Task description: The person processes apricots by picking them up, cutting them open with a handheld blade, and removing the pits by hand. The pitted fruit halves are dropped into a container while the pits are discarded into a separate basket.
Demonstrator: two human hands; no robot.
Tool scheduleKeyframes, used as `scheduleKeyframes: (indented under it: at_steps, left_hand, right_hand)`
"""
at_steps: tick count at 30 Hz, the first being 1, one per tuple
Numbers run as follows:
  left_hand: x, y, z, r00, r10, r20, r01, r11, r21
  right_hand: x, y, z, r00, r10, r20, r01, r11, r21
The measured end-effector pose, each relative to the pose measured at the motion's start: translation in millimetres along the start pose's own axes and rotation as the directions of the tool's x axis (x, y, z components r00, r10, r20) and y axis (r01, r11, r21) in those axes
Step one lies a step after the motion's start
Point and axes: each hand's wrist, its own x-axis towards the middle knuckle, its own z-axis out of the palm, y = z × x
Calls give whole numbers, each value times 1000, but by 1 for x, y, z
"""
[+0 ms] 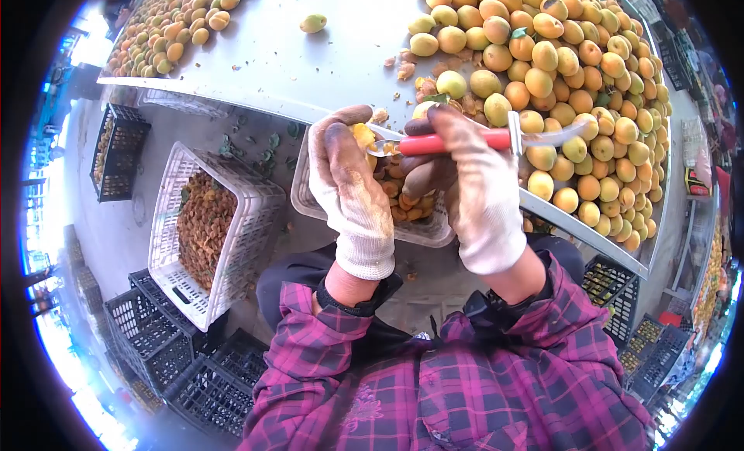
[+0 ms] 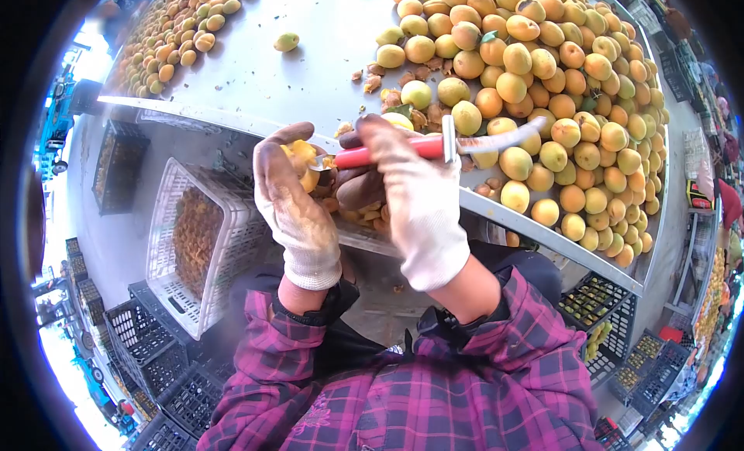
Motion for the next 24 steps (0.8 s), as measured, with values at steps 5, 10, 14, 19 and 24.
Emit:
scheduleKeyframes:
  at_steps: [5,10,14,19,24]
  left_hand:
    - [0,-2,-1,999,47,-3,-46,982,182]
    - [0,-3,3,997,83,-9,-78,969,232]
    - [-1,0,3,996,82,-35,-72,971,229]
    - [-3,17,14,993,-101,-62,114,957,267]
    - [-4,8,8,991,-134,-8,132,958,254]
  right_hand:
    - [-5,-1,7,994,-105,10,105,973,-207]
    - [4,6,1,981,-193,1,193,981,37]
    - [0,9,0,981,-192,-11,192,979,65]
    - [-3,21,2,986,-163,37,161,986,51]
    - [7,3,-6,993,-98,59,100,995,-23]
